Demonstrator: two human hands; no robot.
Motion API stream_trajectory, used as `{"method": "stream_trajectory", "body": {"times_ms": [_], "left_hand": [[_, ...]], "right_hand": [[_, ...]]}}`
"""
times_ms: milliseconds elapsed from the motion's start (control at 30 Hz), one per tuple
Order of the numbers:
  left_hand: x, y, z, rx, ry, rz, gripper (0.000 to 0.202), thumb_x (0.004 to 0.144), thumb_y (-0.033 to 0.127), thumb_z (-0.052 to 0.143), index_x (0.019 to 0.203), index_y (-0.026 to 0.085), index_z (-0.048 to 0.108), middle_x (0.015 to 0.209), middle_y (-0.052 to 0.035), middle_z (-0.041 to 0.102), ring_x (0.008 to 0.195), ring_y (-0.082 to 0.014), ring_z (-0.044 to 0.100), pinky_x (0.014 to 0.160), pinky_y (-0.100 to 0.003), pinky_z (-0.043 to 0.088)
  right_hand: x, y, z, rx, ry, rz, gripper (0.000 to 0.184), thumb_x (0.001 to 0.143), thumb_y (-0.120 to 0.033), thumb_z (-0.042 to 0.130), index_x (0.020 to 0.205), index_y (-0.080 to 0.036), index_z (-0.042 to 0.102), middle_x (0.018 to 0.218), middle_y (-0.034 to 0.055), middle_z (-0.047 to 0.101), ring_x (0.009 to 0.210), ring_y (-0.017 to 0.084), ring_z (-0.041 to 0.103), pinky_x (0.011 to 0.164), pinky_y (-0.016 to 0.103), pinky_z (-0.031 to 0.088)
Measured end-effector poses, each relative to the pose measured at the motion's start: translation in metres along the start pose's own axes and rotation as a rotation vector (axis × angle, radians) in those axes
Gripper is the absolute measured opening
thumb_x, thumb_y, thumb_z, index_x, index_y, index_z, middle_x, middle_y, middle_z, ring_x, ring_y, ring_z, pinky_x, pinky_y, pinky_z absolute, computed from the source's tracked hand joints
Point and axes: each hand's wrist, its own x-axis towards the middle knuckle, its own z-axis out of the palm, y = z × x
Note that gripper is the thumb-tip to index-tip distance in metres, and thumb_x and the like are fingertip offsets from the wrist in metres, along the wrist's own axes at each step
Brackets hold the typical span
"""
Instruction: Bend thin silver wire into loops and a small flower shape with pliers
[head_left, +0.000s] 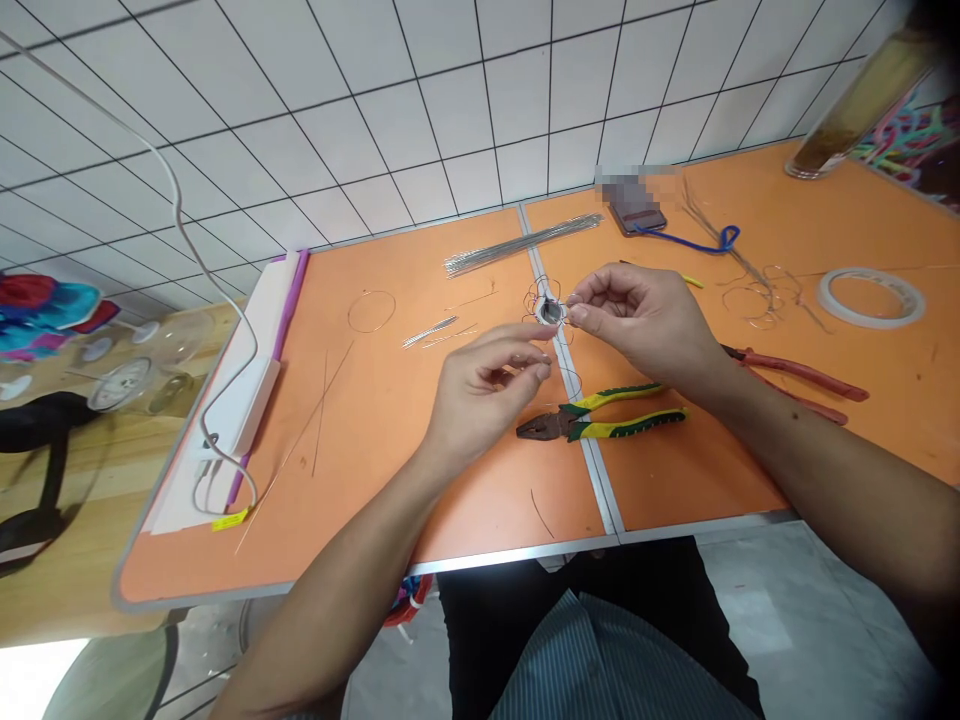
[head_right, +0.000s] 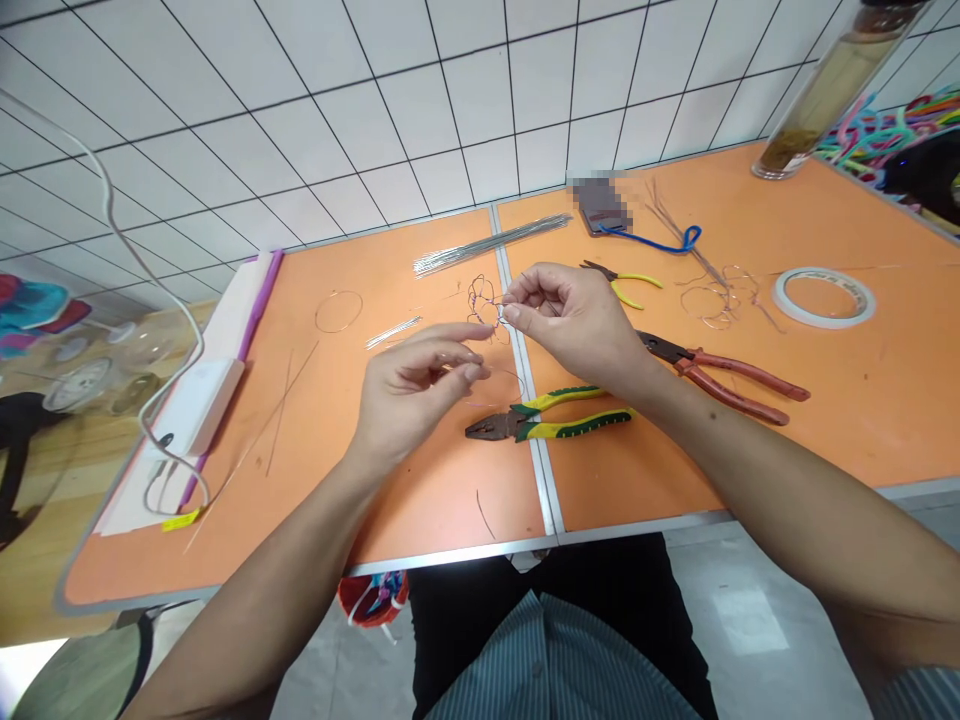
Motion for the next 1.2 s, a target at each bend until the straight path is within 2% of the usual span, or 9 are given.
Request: {"method": "stream_trajectory", "body": {"times_ms": [133,200,300,400,567,800,933,1067,1200], "left_hand": [[0.007,0.0,-0.012,0.019,0.084,-0.001,0.007,0.087,0.028,0.088,0.082,0.023,0.085,0.132,-0.0123,0.079,0.12,-0.0271,0.074,0.061,-0.025,0.058],[0.009,-0.002,-0.015,0.011,0.003,-0.04,0.005,0.085,0.027,0.09,0.083,0.023,0.087,0.131,-0.0121,0.078,0.111,-0.0249,0.076,0.061,-0.025,0.058],[0.009,-0.005,-0.014,-0.041,-0.096,-0.101,0.006,0.085,0.026,0.089,0.081,0.022,0.087,0.111,-0.0097,0.08,0.089,-0.0178,0.075,0.062,-0.025,0.06],[0.009,-0.009,-0.011,-0.16,-0.075,-0.169,0.009,0.085,0.028,0.09,0.08,0.021,0.086,0.096,-0.0067,0.078,0.074,-0.0136,0.072,0.062,-0.026,0.061],[0.011,-0.013,-0.011,-0.284,0.054,-0.213,0.017,0.08,0.034,0.096,0.081,0.02,0.085,0.092,-0.0057,0.078,0.074,-0.0148,0.076,0.068,-0.027,0.063],[0.011,-0.012,-0.009,-0.288,0.112,-0.223,0.018,0.079,0.034,0.096,0.081,0.019,0.085,0.098,-0.0054,0.076,0.073,-0.0132,0.076,0.067,-0.025,0.063],[0.01,-0.013,-0.008,-0.297,0.101,-0.231,0.018,0.08,0.034,0.096,0.081,0.019,0.085,0.096,-0.0048,0.076,0.073,-0.0134,0.076,0.067,-0.026,0.064],[0.01,-0.015,-0.007,-0.286,0.071,-0.227,0.017,0.081,0.032,0.094,0.081,0.019,0.084,0.092,-0.0046,0.077,0.071,-0.0139,0.076,0.068,-0.027,0.065],[0.009,-0.017,-0.006,-0.262,0.059,-0.229,0.016,0.083,0.031,0.093,0.08,0.019,0.083,0.088,-0.0044,0.078,0.069,-0.0134,0.075,0.068,-0.027,0.065]], "right_hand": [[0.001,0.001,-0.006,-0.028,-0.14,0.004,0.017,0.085,-0.039,0.09,0.085,-0.025,0.08,0.077,0.0003,0.07,0.068,0.016,0.058,0.061,0.031,0.049],[0.0,0.001,-0.007,-0.016,-0.218,0.019,0.019,0.085,-0.042,0.09,0.086,-0.026,0.081,0.077,0.0003,0.071,0.069,0.016,0.06,0.061,0.031,0.049],[-0.002,-0.001,-0.006,0.051,-0.265,0.056,0.021,0.086,-0.045,0.091,0.088,-0.026,0.082,0.084,0.0021,0.076,0.077,0.018,0.066,0.067,0.032,0.053],[-0.003,-0.005,-0.005,0.128,-0.247,0.1,0.025,0.088,-0.049,0.09,0.092,-0.025,0.083,0.089,0.0041,0.079,0.082,0.019,0.07,0.071,0.032,0.056],[-0.003,-0.007,-0.005,0.154,-0.205,0.122,0.034,0.1,-0.056,0.075,0.095,-0.024,0.082,0.104,0.0072,0.083,0.079,0.016,0.068,0.064,0.031,0.053],[-0.003,-0.002,0.0,0.146,-0.08,0.086,0.019,0.086,-0.042,0.092,0.087,-0.027,0.081,0.09,0.0044,0.082,0.089,0.023,0.074,0.083,0.038,0.063],[-0.004,-0.002,0.003,0.058,-0.025,0.043,0.011,0.087,-0.035,0.088,0.085,-0.027,0.081,0.085,0.0029,0.079,0.08,0.021,0.071,0.074,0.036,0.06],[-0.006,-0.001,0.003,-0.079,0.026,-0.004,0.008,0.088,-0.032,0.084,0.084,-0.026,0.08,0.076,0.001,0.072,0.069,0.017,0.062,0.06,0.032,0.05],[-0.008,0.0,0.004,-0.156,0.032,-0.037,0.007,0.09,-0.032,0.082,0.086,-0.026,0.081,0.072,-0.0001,0.067,0.065,0.016,0.056,0.057,0.032,0.044]]}}
